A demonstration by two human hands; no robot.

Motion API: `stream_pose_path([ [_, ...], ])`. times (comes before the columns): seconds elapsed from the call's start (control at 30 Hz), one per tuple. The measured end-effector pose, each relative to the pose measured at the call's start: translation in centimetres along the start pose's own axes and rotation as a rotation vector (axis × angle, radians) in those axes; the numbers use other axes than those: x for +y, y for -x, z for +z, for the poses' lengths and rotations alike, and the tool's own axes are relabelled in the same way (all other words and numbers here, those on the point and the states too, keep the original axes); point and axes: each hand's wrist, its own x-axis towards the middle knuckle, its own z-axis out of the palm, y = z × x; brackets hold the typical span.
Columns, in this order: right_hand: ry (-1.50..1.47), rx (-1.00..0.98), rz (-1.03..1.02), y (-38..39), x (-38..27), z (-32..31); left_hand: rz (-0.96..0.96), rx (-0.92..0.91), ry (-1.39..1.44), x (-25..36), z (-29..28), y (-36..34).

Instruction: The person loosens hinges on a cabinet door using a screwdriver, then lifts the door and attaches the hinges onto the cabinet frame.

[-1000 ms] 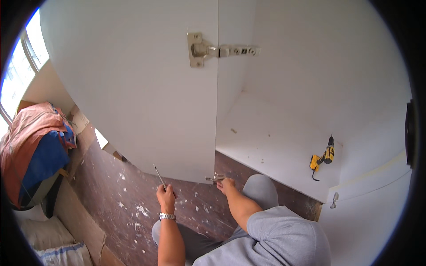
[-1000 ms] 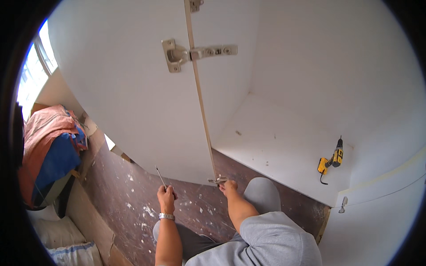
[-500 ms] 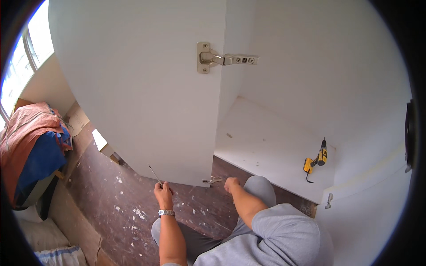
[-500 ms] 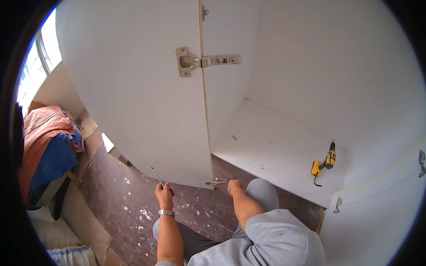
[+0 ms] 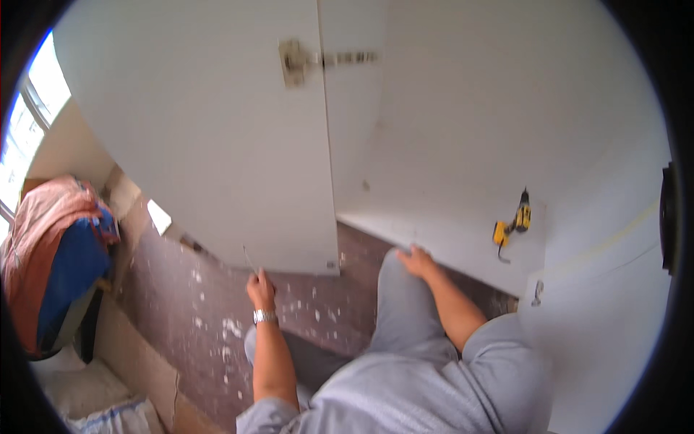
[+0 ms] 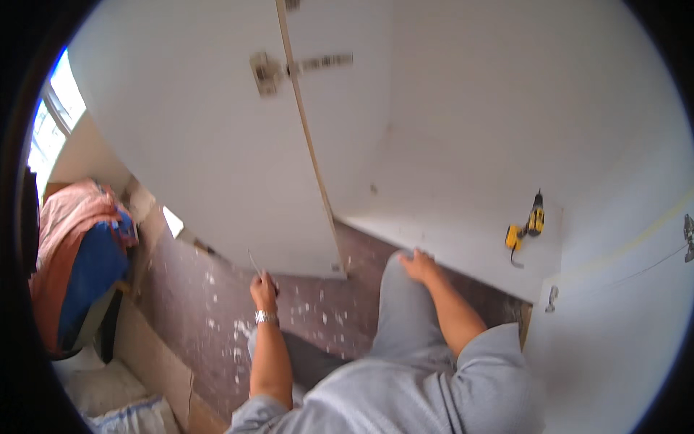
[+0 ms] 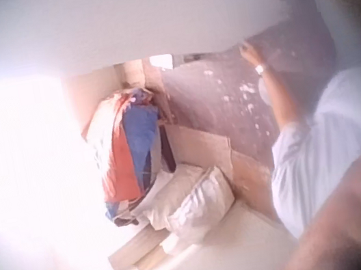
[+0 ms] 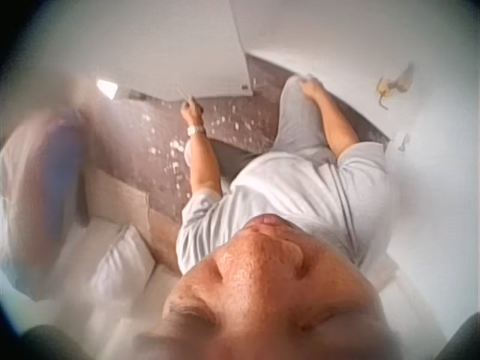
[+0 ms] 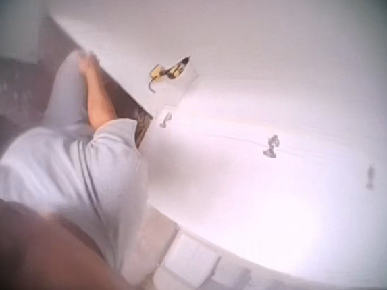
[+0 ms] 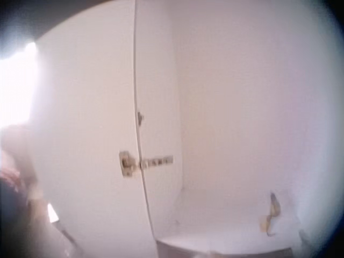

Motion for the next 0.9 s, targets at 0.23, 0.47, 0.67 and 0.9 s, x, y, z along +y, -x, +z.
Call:
stream_pose_path([
  [0.23, 0.163, -0.108, -0.074, 6.0, -0.9, -4.0, -0.007, -0.012, 0.028, 0.8, 0.4, 0.5],
  [0.47, -0.952, -0.733, -0.743, 15.6, -6.6, -11.4, -0.058, -0.034, -0.145, 0.1, -0.4, 1.6],
  [0.67, -1.075, -1.025, -1.608, 22.3, -11.1, -17.9, -0.049, -0.173, -0.542, -2.1, -0.9, 1.4],
  [0.9, -1.452, -0.909, -1.744, 24.7, -13.3, -14.8, 0.139, -0.319, -0.799, -1.9, 0.6, 2.1],
])
